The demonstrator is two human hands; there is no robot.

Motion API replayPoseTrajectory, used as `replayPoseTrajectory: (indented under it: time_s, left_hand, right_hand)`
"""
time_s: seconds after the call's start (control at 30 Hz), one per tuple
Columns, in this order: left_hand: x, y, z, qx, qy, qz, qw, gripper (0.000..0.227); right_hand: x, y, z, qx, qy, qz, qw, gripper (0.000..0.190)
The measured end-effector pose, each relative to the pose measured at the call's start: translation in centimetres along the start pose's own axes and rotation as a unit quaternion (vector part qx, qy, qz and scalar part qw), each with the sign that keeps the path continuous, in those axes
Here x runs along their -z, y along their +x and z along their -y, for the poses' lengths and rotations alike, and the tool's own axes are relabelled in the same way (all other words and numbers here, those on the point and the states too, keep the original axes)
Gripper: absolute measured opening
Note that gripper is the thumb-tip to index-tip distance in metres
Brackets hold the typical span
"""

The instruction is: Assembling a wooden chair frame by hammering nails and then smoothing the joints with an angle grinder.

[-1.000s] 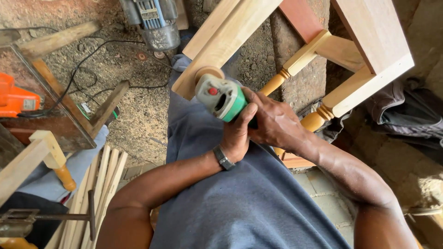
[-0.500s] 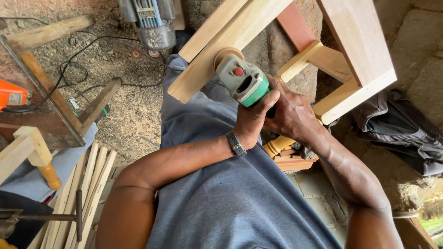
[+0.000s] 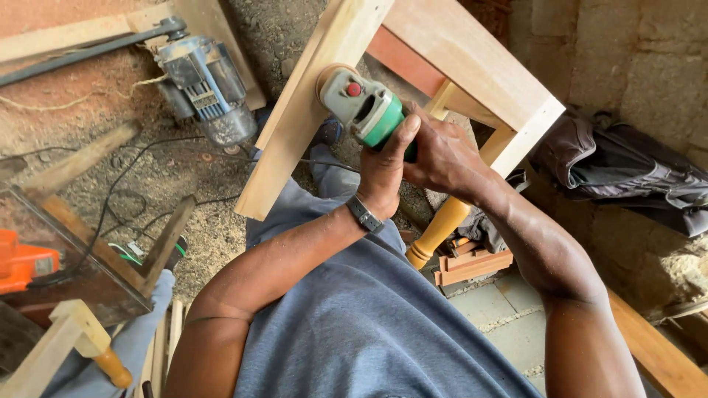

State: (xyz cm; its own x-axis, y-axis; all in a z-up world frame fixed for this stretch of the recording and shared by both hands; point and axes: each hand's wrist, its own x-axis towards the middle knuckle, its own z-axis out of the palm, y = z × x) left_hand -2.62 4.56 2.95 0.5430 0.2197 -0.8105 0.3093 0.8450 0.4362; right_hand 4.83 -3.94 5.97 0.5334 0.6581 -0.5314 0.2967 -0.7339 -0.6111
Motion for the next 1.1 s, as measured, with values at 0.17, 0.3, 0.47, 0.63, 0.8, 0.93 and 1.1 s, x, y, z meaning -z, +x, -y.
replayPoseTrajectory:
  time_s: [0.17, 0.3, 0.47, 0.63, 0.8, 0.93, 1.1]
  left_hand:
    - [-2.5, 1.5, -0.5, 0.004, 0.031, 0.020, 0.999, 0.079]
    - [-4.6, 2.5, -1.6, 0.016, 0.081, 0.046, 0.996, 0.088]
    - [-7.5, 5.1, -2.3, 0.057, 0.112, 0.026, 0.992, 0.107]
    - [-9.4, 7.0, -3.0, 0.062, 0.155, 0.080, 0.983, 0.109]
    - [-0.9, 9.6, -0.1, -0.516, 0.656, 0.162, 0.526, 0.075]
    - [-1.2, 10.3, -7.8, -0.215, 0.910, 0.156, 0.320, 0.103]
    - [-2.6, 12.5, -9.9, -0.191, 0.909, 0.185, 0.321, 0.127]
  right_hand:
    - [1.8, 1.3, -1.1, -0.055, -0.016, -0.005, 0.998, 0.061]
    - [2.2, 1.9, -3.8, -0.073, 0.018, -0.022, 0.997, 0.072]
    - [5.2, 2.7, -4.0, -0.031, 0.061, -0.062, 0.996, 0.057]
    - [5.7, 3.0, -6.4, -0.076, 0.098, -0.146, 0.981, 0.056]
    - [5.5, 0.6, -7.7, -0.116, 0.406, -0.320, 0.848, 0.054]
    - [5.5, -3.0, -5.8, -0.111, 0.398, -0.357, 0.838, 0.052]
    - [3.4, -5.3, -5.7, -0.115, 0.471, -0.409, 0.773, 0.049]
